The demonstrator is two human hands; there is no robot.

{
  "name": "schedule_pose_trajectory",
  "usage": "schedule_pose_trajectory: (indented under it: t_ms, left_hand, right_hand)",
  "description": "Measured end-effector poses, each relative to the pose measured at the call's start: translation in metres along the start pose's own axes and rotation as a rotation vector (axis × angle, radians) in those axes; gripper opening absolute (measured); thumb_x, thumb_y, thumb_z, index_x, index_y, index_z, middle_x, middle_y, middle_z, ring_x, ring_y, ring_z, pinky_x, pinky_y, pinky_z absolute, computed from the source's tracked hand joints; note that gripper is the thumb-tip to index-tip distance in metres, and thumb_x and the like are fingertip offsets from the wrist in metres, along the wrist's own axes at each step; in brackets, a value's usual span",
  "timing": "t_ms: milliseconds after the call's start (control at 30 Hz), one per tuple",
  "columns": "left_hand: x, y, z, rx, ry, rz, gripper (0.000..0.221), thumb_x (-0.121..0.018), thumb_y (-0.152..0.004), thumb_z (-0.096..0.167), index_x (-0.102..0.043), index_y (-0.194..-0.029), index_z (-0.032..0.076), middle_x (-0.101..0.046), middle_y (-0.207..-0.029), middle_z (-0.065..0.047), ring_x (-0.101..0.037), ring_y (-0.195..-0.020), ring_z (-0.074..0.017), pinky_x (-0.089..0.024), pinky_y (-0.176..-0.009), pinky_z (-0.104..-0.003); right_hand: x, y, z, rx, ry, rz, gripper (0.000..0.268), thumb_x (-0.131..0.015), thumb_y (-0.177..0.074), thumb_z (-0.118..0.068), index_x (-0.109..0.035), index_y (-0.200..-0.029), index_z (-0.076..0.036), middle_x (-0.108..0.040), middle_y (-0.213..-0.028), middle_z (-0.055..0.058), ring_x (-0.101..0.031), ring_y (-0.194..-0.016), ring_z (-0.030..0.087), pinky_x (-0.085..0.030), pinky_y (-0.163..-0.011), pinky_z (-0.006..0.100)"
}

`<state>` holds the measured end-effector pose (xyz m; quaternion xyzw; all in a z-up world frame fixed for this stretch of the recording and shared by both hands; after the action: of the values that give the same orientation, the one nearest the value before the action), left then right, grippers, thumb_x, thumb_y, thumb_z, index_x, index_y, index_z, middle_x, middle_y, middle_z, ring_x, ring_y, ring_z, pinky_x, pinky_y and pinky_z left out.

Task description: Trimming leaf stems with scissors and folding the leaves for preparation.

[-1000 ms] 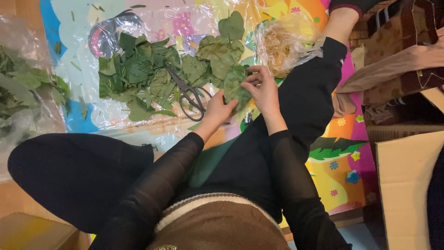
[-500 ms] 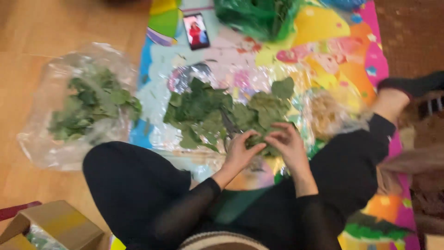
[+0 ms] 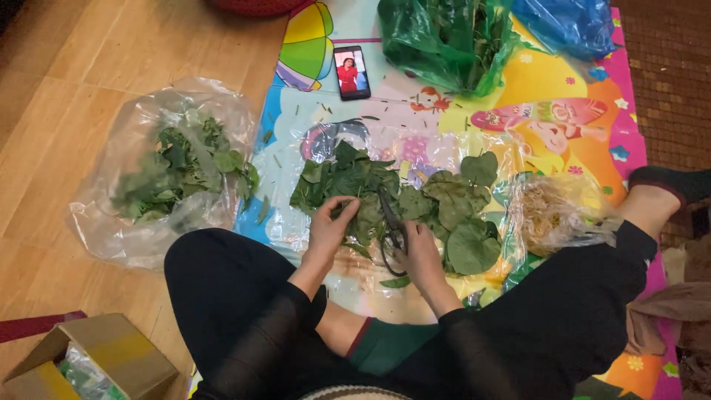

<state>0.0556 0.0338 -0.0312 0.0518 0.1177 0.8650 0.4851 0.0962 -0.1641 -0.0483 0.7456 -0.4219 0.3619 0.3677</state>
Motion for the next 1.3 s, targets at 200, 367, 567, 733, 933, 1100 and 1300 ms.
schedule_pose_trajectory:
  t_ms: [200, 367, 567, 733, 933, 1100, 1300]
  left_hand:
    - [0.013, -0.02, 0.013, -0.127, -0.062, 0.028, 0.019, -0.077, -0.09, 0.028, -0.078, -0.108, 0.02, -0.076, -0.101, -0.007, -0.063, -0.098, -0.0142, -0.053, -0.09, -0.035]
    - [0.016, -0.033, 0.011, -0.108, -0.074, 0.02, 0.02, -0.078, -0.09, 0.034, -0.078, -0.106, 0.024, -0.076, -0.102, -0.004, -0.067, -0.099, -0.0147, -0.053, -0.09, -0.035]
    - [0.013, -0.028, 0.017, -0.073, -0.083, -0.045, 0.018, -0.076, -0.093, 0.034, -0.077, -0.108, 0.023, -0.074, -0.105, -0.006, -0.065, -0.104, -0.0193, -0.051, -0.094, -0.04]
    - [0.013, -0.017, 0.029, -0.142, -0.214, -0.066, 0.017, -0.074, -0.092, 0.034, -0.077, -0.106, 0.024, -0.074, -0.108, -0.006, -0.065, -0.112, -0.0217, -0.049, -0.099, -0.042]
    - [0.012, -0.023, 0.027, -0.313, -0.479, -0.097, 0.019, -0.075, -0.089, 0.043, -0.077, -0.1, 0.027, -0.076, -0.1, -0.005, -0.066, -0.108, -0.0303, -0.05, -0.1, -0.043]
    - [0.015, -0.02, 0.011, -0.236, -0.515, -0.092, 0.017, -0.075, -0.087, 0.04, -0.077, -0.099, 0.029, -0.076, -0.101, -0.003, -0.067, -0.107, -0.0275, -0.052, -0.097, -0.042]
    - [-0.004, -0.004, 0.007, -0.137, -0.264, -0.177, 0.019, -0.072, -0.091, 0.03, -0.077, -0.106, 0.022, -0.077, -0.1, -0.008, -0.068, -0.101, -0.0219, -0.052, -0.094, -0.04]
  right_hand:
    - [0.005, -0.001, 0.025, -0.22, -0.76, -0.016, 0.066, -0.066, -0.075, -0.007, -0.055, -0.14, -0.002, -0.063, -0.1, 0.024, -0.068, -0.08, 0.031, -0.054, -0.059, 0.04]
    - [0.029, 0.022, -0.002, -0.189, -1.013, 0.031, 0.045, -0.071, -0.077, -0.007, -0.066, -0.121, -0.002, -0.059, -0.09, 0.015, -0.058, -0.056, 0.019, -0.043, -0.04, 0.027]
    - [0.047, 0.017, -0.03, 0.023, -0.752, 0.061, 0.057, -0.089, -0.076, -0.039, -0.067, -0.113, -0.001, -0.055, -0.091, 0.014, -0.058, -0.074, 0.023, -0.044, -0.062, 0.034]
    - [0.049, 0.017, -0.045, 0.078, -0.629, 0.046, 0.061, -0.083, -0.081, -0.051, -0.065, -0.117, -0.005, -0.056, -0.098, 0.012, -0.053, -0.079, 0.024, -0.043, -0.074, 0.039]
    - [0.029, 0.006, -0.028, 0.06, -0.529, 0.153, 0.046, -0.09, -0.072, -0.046, -0.072, -0.096, -0.011, -0.065, -0.073, 0.011, -0.06, -0.072, 0.028, -0.044, -0.066, 0.038]
    - [0.01, 0.003, -0.006, -0.148, -0.45, 0.114, 0.049, -0.092, -0.07, -0.045, -0.07, -0.103, -0.016, -0.066, -0.073, 0.003, -0.065, -0.075, 0.022, -0.051, -0.071, 0.035]
    - [-0.001, 0.012, -0.002, 0.05, -0.333, 0.131, 0.055, -0.076, -0.084, -0.018, -0.054, -0.134, -0.008, -0.056, -0.114, 0.019, -0.06, -0.11, 0.043, -0.052, -0.094, 0.053]
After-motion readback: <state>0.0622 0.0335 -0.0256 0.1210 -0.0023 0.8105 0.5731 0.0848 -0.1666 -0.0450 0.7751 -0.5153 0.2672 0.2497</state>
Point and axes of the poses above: each hand's wrist, its own y-axis away from the middle knuckle, its own x-axis out of the back of the hand, z = x × y, the point moved 4 cm from there along -y, towards the middle knuckle
